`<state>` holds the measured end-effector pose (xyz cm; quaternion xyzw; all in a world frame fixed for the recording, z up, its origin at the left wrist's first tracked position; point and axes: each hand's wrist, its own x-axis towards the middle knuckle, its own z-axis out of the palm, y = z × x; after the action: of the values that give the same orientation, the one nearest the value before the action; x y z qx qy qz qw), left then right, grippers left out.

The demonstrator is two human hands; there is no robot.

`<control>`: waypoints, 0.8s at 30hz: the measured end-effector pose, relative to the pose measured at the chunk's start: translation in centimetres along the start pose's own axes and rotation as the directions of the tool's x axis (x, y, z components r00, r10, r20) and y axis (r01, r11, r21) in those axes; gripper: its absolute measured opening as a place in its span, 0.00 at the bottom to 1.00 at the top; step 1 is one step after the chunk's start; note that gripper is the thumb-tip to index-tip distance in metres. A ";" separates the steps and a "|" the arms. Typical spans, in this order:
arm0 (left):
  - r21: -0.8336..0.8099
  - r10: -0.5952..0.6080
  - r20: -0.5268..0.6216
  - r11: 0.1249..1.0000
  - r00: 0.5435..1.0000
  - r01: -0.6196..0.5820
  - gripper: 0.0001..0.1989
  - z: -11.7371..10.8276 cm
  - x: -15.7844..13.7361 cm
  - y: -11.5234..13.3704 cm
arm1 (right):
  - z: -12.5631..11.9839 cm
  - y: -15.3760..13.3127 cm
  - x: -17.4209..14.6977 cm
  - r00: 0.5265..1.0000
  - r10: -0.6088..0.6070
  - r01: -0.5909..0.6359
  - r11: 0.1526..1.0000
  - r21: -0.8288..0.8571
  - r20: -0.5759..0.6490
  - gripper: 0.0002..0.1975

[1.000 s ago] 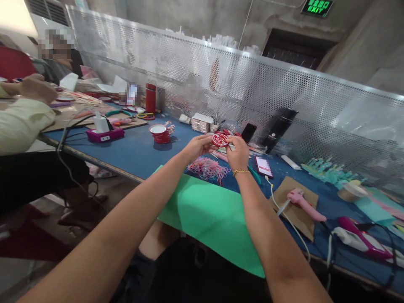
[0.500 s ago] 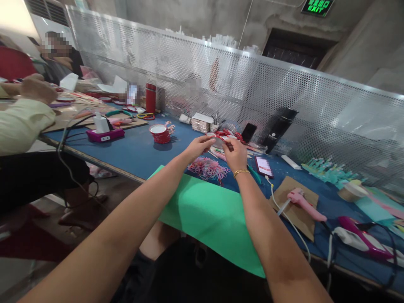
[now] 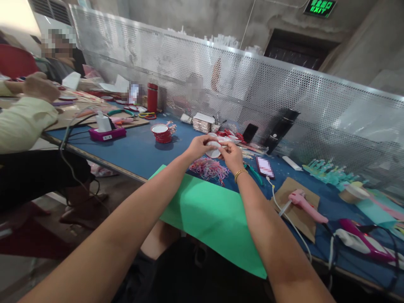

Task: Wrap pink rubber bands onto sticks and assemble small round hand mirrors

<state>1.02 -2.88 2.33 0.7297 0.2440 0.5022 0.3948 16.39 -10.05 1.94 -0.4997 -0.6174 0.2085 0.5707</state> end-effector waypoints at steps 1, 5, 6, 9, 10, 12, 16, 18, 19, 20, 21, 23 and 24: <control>0.009 -0.004 -0.009 1.000 1.000 0.004 0.19 0.0 0.0 0.0 | 0.0 0.0 0.0 1.000 0.003 -0.003 1.000 0.004 0.005 0.18; 0.066 -0.047 -0.021 0.997 0.999 0.049 0.19 0.1 -0.1 0.3 | 0.1 0.3 0.1 1.000 0.013 -0.013 1.000 0.027 0.002 0.18; 0.086 -0.061 -0.003 0.994 0.998 0.061 0.20 0.1 -0.2 0.4 | 0.0 0.4 0.2 1.000 0.024 -0.024 0.999 0.030 -0.011 0.18; 0.146 -0.091 0.068 0.986 0.994 0.080 0.24 0.3 -0.5 0.6 | -0.1 0.6 0.4 0.995 0.083 -0.079 0.995 0.059 -0.061 0.19; 0.167 -0.092 0.079 0.983 0.993 0.078 0.25 0.4 -0.6 0.6 | -0.1 0.6 0.4 0.992 0.102 -0.097 0.992 0.076 -0.069 0.19; 0.209 -0.091 0.075 0.975 0.993 0.073 0.26 0.4 -0.7 0.6 | -0.1 0.6 0.3 0.990 0.128 -0.122 0.987 0.103 -0.055 0.19; 0.247 -0.116 0.063 0.964 0.991 0.097 0.20 0.2 -0.7 0.4 | 0.2 0.5 0.2 0.988 0.154 -0.155 0.981 0.115 0.020 0.20; 0.253 -0.151 0.072 0.959 0.986 0.128 0.19 0.2 -0.7 0.5 | 0.3 0.4 0.2 0.986 0.161 -0.164 0.979 0.125 0.035 0.21; 0.256 -0.161 0.075 0.957 0.984 0.137 0.20 0.2 -0.8 0.5 | 0.3 0.4 0.2 0.986 0.164 -0.167 0.977 0.132 0.034 0.21; 0.260 -0.158 0.074 0.956 0.985 0.134 0.21 0.2 -0.8 0.5 | 0.3 0.4 0.2 0.985 0.169 -0.172 0.975 0.140 0.029 0.21; 0.265 -0.141 0.073 0.957 0.987 0.117 0.22 0.3 -0.8 0.5 | 0.3 0.3 0.2 0.984 0.176 -0.178 0.973 0.149 0.023 0.21; 0.283 -0.070 0.077 0.958 0.995 0.045 0.27 0.3 -0.8 0.3 | 0.2 0.3 0.2 0.981 0.195 -0.195 0.966 0.169 0.011 0.21; 0.297 -0.024 0.089 0.955 0.996 -0.004 0.31 0.3 -0.8 0.2 | 0.2 0.3 0.2 0.978 0.208 -0.206 0.961 0.184 0.007 0.20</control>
<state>0.99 -3.70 2.03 0.8018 0.3021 0.4237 0.2939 16.31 -9.71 1.76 -0.5080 -0.5364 0.3199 0.5931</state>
